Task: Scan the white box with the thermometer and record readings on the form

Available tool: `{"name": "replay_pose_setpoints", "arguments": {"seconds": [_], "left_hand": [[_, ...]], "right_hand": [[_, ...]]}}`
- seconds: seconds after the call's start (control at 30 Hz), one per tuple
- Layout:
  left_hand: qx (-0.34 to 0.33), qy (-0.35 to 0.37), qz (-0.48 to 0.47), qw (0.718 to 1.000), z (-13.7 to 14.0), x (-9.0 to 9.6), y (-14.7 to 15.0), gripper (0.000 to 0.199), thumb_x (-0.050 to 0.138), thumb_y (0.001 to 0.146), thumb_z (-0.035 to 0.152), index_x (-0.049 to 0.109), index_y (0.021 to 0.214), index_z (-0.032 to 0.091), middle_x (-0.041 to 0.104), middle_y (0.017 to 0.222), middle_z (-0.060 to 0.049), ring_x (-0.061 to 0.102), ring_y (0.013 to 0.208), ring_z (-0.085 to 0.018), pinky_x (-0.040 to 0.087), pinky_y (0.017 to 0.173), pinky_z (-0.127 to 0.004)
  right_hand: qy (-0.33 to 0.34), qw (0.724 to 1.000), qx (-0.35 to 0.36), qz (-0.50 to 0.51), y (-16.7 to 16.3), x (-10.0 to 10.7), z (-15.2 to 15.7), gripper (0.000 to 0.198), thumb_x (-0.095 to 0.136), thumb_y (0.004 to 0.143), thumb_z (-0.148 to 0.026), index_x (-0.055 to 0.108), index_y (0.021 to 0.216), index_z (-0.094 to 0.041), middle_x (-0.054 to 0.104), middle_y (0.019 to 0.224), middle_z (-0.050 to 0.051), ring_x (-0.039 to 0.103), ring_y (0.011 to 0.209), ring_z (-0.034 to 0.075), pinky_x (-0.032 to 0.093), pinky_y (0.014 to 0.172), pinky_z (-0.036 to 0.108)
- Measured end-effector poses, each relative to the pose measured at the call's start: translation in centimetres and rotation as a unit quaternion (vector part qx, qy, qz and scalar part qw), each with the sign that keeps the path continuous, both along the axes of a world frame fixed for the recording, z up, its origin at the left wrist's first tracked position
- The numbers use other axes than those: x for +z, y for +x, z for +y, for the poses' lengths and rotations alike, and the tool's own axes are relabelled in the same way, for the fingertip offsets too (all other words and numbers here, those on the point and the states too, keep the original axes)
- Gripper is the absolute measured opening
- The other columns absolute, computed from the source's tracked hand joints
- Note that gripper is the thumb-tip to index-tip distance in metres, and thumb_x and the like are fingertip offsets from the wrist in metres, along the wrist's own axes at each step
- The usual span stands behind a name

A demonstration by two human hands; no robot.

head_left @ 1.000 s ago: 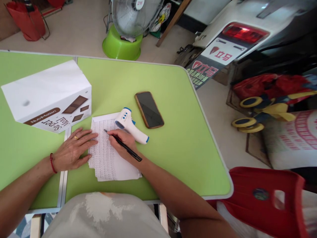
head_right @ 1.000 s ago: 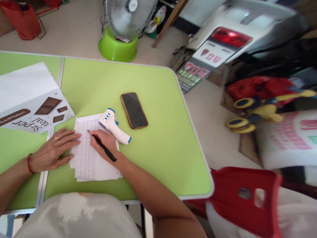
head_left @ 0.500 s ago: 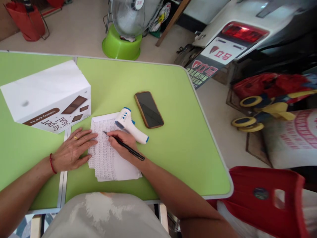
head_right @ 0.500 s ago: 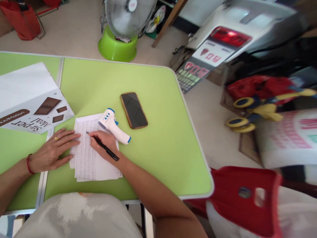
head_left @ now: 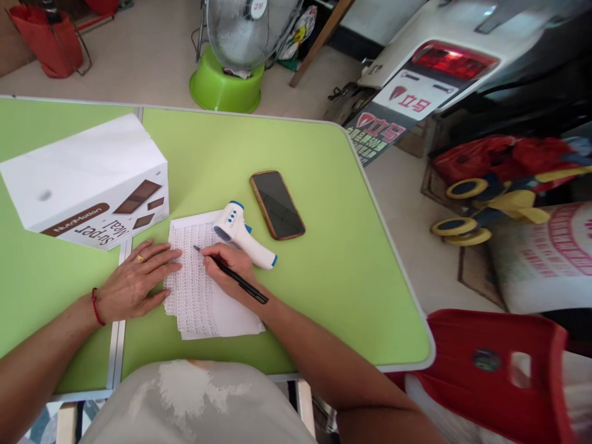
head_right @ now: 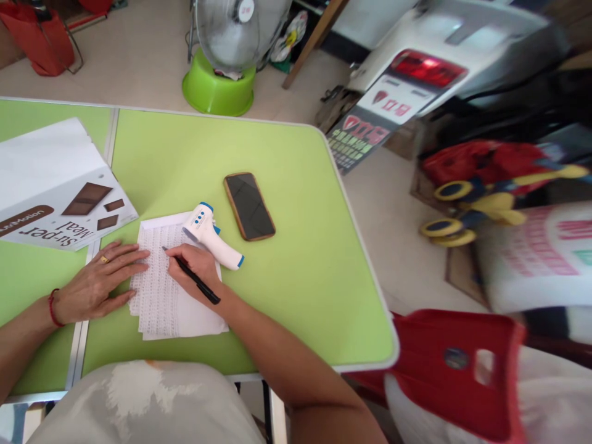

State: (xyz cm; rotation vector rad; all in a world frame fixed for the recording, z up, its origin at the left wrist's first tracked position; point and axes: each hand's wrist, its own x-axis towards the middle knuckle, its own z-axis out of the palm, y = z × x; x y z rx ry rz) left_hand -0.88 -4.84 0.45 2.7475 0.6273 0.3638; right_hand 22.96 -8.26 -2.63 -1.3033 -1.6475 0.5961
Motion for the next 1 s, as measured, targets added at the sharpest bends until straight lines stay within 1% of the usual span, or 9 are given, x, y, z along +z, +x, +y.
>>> {"name": "replay_pose_setpoints", "arguments": {"seconds": [0.07,0.13,0.23,0.4,0.57,0.7,0.83,1.0], "left_hand": [[0.001,-0.004,-0.002,1.000,-0.01,-0.06,-0.01,0.039,0.049,0.095,0.027,0.050,0.132,0.017,0.050,0.144,-0.012,0.040,0.137,-0.031,0.031,0.113,-0.057],[0.002,-0.007,-0.005,1.000,-0.02,-0.09,-0.01,0.039,0.049,0.095,0.027,0.049,0.133,0.018,0.050,0.144,-0.012,0.040,0.137,-0.030,0.030,0.114,-0.057],[0.001,-0.004,-0.006,1.000,-0.02,-0.10,-0.01,0.039,0.049,0.095,0.027,0.049,0.132,0.017,0.050,0.144,-0.012,0.040,0.136,-0.031,0.031,0.113,-0.057],[-0.003,0.000,0.000,1.000,-0.01,0.00,-0.01,0.037,0.048,0.096,0.027,0.050,0.131,0.015,0.050,0.143,-0.013,0.040,0.136,-0.031,0.031,0.113,-0.057],[-0.004,0.004,0.000,1.000,-0.05,0.06,0.02,0.037,0.048,0.096,0.026,0.049,0.131,0.015,0.050,0.143,-0.013,0.040,0.136,-0.031,0.031,0.112,-0.057],[-0.007,0.011,-0.001,1.000,-0.05,0.04,0.01,0.037,0.049,0.096,0.026,0.049,0.131,0.015,0.051,0.143,-0.013,0.040,0.135,-0.031,0.032,0.112,-0.057],[-0.009,0.014,0.002,1.000,-0.05,0.02,-0.01,0.037,0.048,0.096,0.027,0.049,0.131,0.014,0.050,0.143,-0.013,0.039,0.136,-0.031,0.032,0.111,-0.057],[-0.009,0.016,0.003,1.000,-0.06,0.02,0.01,0.037,0.048,0.096,0.027,0.049,0.131,0.014,0.050,0.143,-0.014,0.040,0.136,-0.031,0.032,0.111,-0.058]], "right_hand": [[-0.001,1.000,0.003,0.007,0.02,0.01,-0.05,0.015,0.054,0.079,-0.014,0.067,0.082,-0.021,0.071,0.070,0.000,0.063,0.058,0.013,0.053,0.057,0.025],[-0.016,1.000,0.003,0.016,0.01,0.03,-0.10,0.014,0.055,0.079,-0.016,0.068,0.082,-0.020,0.071,0.070,0.000,0.062,0.057,0.012,0.052,0.056,0.025],[-0.041,0.999,-0.016,0.026,-0.05,0.04,-0.15,0.013,0.055,0.080,-0.018,0.068,0.083,-0.021,0.070,0.069,0.000,0.062,0.056,0.012,0.052,0.056,0.025],[-0.058,0.997,-0.037,0.038,-0.12,-0.14,-0.20,0.014,0.055,0.079,-0.019,0.068,0.084,-0.021,0.069,0.068,-0.001,0.061,0.056,0.012,0.052,0.056,0.025],[-0.048,0.997,-0.046,0.028,-0.18,-0.29,-0.21,0.014,0.055,0.080,-0.020,0.068,0.084,-0.022,0.070,0.070,-0.001,0.061,0.057,0.012,0.053,0.058,0.025],[-0.036,0.999,-0.032,0.018,-0.11,-0.14,-0.23,0.014,0.054,0.080,-0.019,0.068,0.083,-0.022,0.069,0.069,-0.001,0.061,0.057,0.012,0.053,0.058,0.025],[-0.047,0.998,-0.038,0.020,-0.01,0.07,-0.34,0.015,0.054,0.078,-0.017,0.067,0.080,-0.021,0.067,0.064,-0.002,0.059,0.053,0.011,0.051,0.055,0.024],[-0.052,0.997,-0.044,0.039,-0.08,-0.01,-0.31,0.014,0.054,0.080,-0.019,0.067,0.083,-0.021,0.067,0.065,-0.002,0.059,0.053,0.011,0.050,0.053,0.023]]}}
